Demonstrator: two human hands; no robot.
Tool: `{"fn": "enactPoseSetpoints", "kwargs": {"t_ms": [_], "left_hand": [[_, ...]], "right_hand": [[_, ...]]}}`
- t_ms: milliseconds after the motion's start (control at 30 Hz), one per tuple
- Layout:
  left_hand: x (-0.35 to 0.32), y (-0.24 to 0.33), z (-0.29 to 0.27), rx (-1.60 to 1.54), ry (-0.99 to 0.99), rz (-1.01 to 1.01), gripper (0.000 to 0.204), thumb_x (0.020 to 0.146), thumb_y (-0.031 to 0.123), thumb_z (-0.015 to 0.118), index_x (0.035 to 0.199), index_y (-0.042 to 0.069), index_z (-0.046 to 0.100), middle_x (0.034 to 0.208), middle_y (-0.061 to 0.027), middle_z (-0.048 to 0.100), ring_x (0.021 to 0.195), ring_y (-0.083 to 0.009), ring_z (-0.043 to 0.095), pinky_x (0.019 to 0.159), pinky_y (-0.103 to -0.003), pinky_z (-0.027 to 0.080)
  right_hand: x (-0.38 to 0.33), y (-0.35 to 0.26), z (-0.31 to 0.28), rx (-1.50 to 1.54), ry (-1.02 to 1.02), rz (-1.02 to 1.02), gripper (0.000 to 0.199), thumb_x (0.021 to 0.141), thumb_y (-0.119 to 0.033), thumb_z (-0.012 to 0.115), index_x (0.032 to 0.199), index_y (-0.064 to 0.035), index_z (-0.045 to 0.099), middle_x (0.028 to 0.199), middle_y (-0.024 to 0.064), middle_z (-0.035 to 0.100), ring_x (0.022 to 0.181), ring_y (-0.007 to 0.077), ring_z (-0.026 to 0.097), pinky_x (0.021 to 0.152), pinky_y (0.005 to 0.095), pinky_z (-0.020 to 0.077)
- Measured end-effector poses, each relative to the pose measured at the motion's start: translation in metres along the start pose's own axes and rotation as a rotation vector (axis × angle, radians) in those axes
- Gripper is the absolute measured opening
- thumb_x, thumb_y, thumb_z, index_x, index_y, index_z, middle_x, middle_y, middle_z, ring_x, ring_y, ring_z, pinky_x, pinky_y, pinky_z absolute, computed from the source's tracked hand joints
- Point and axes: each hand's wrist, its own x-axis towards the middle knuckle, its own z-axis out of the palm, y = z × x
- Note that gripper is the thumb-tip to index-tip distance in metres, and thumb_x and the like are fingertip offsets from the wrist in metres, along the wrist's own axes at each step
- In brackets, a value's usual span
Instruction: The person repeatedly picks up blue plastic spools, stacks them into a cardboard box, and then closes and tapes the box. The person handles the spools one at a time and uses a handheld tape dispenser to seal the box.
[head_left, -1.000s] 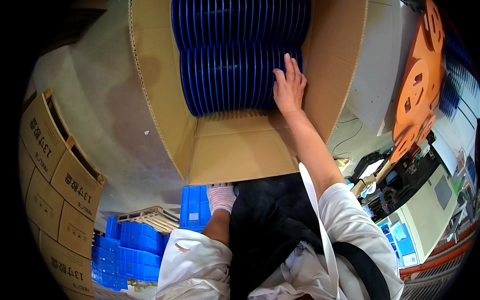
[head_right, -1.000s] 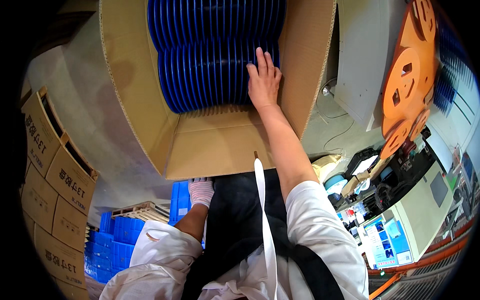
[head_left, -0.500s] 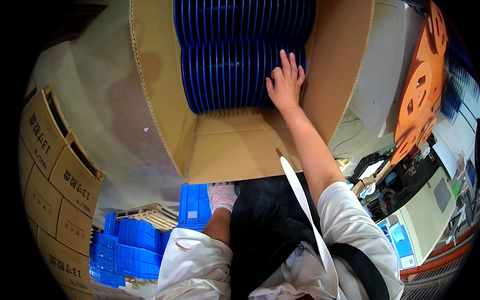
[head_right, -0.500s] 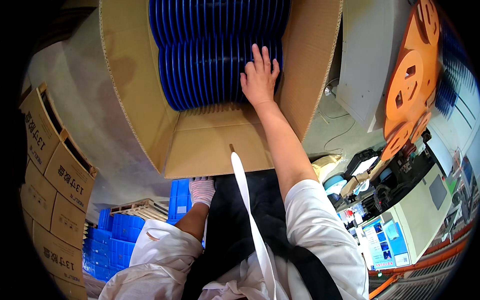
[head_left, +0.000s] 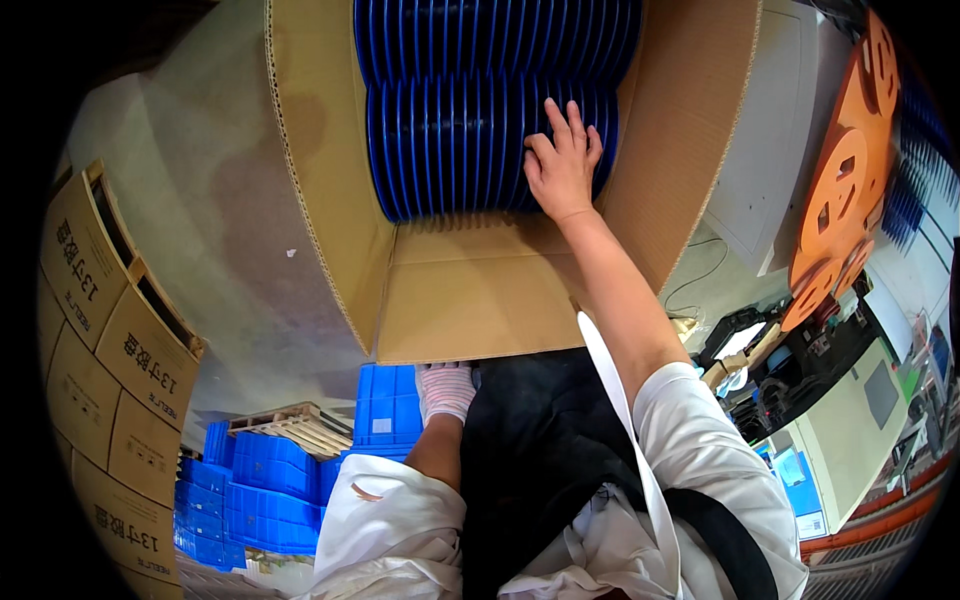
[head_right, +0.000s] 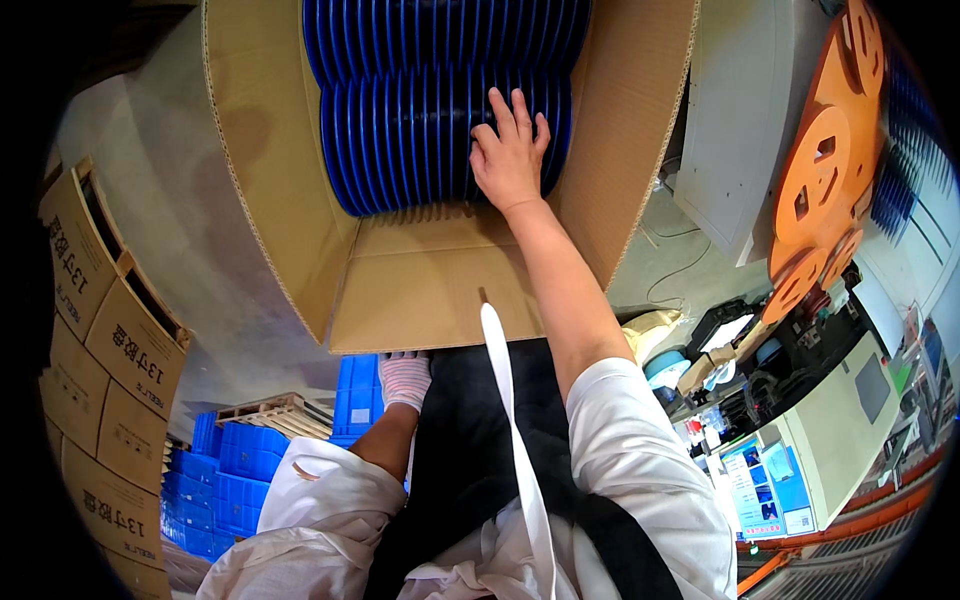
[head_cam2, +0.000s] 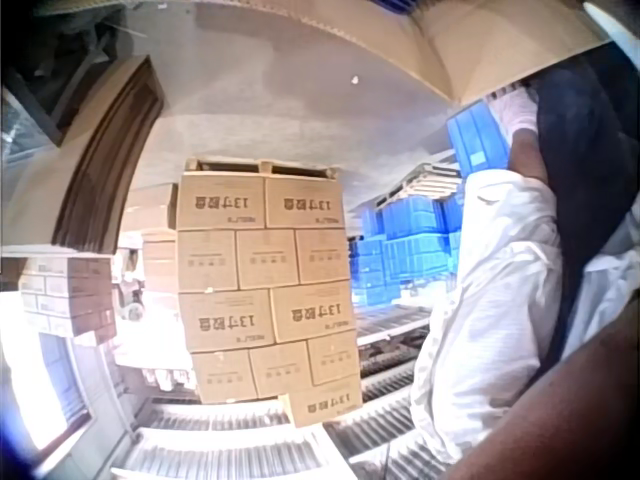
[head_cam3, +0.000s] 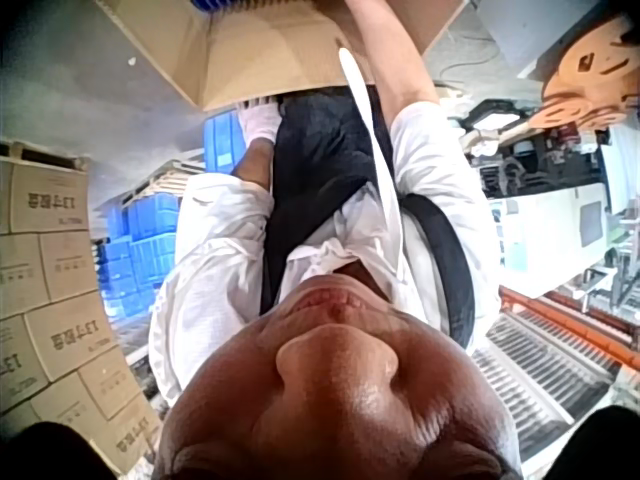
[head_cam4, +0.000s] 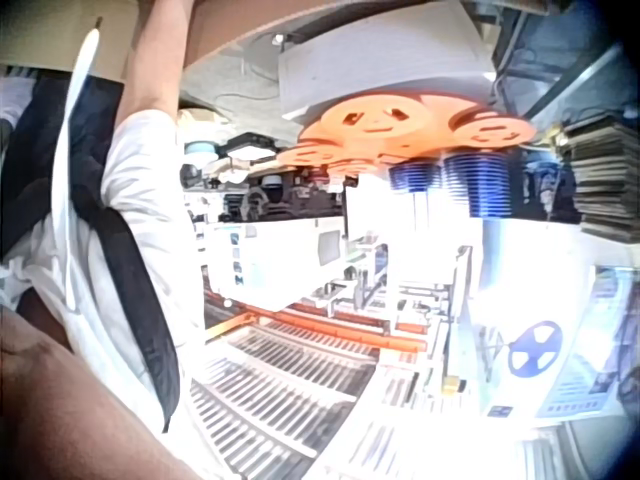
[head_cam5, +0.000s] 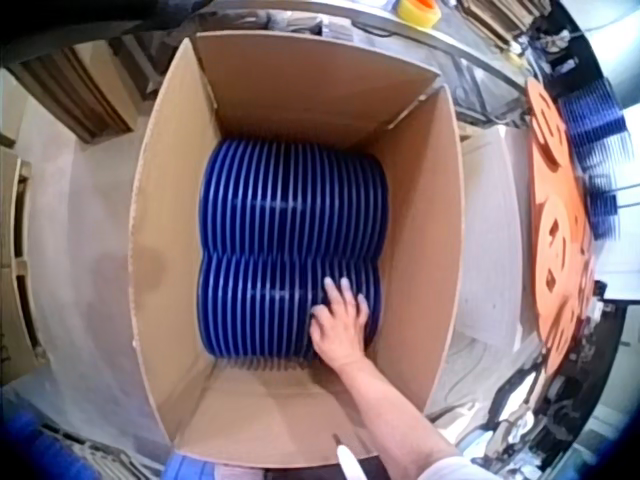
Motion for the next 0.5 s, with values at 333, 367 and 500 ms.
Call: {"fn": "enactPoseSetpoints", "kwargs": {"t_ms": [333, 367, 500], "left_hand": [[-0.002, 0.001, -0.008, 0.019, -0.023, 0.005, 0.063, 0.092, 0.049, 0.036, 0.149, 0.021, 0.028, 0.157, -0.0042, 0.021, 0.146, -0.0253, 0.012, 0.116, -0.054, 0.002], [-0.004, 0.0, -0.011, 0.019, -0.032, 0.008, 0.063, 0.092, 0.047, 0.037, 0.149, 0.021, 0.028, 0.157, -0.0042, 0.021, 0.146, -0.0252, 0.012, 0.116, -0.054, 0.002], [-0.008, 0.001, -0.019, 0.007, -0.037, 0.017, 0.057, 0.094, 0.038, 0.035, 0.148, 0.02, 0.029, 0.157, -0.0031, 0.022, 0.146, -0.024, 0.014, 0.116, -0.053, 0.004]], "right_hand": [[0.005, -0.01, 0.011, 0.074, 0.034, -0.032, 0.024, 0.074, -0.005, 0.07, 0.093, -0.0119, 0.057, 0.148, 0.0096, 0.036, 0.139, 0.0301, 0.029, 0.108, 0.0524, 0.0241], [0.005, -0.012, 0.011, 0.067, 0.051, -0.042, 0.025, 0.074, -0.003, 0.069, 0.094, -0.0124, 0.057, 0.148, 0.0092, 0.036, 0.139, 0.0301, 0.03, 0.108, 0.052, 0.0247], [0.006, -0.015, 0.011, 0.026, 0.014, -0.112, 0.028, 0.074, 0.002, 0.065, 0.095, -0.0156, 0.059, 0.146, 0.0075, 0.038, 0.139, 0.0302, 0.03, 0.108, 0.0521, 0.0261]]}}
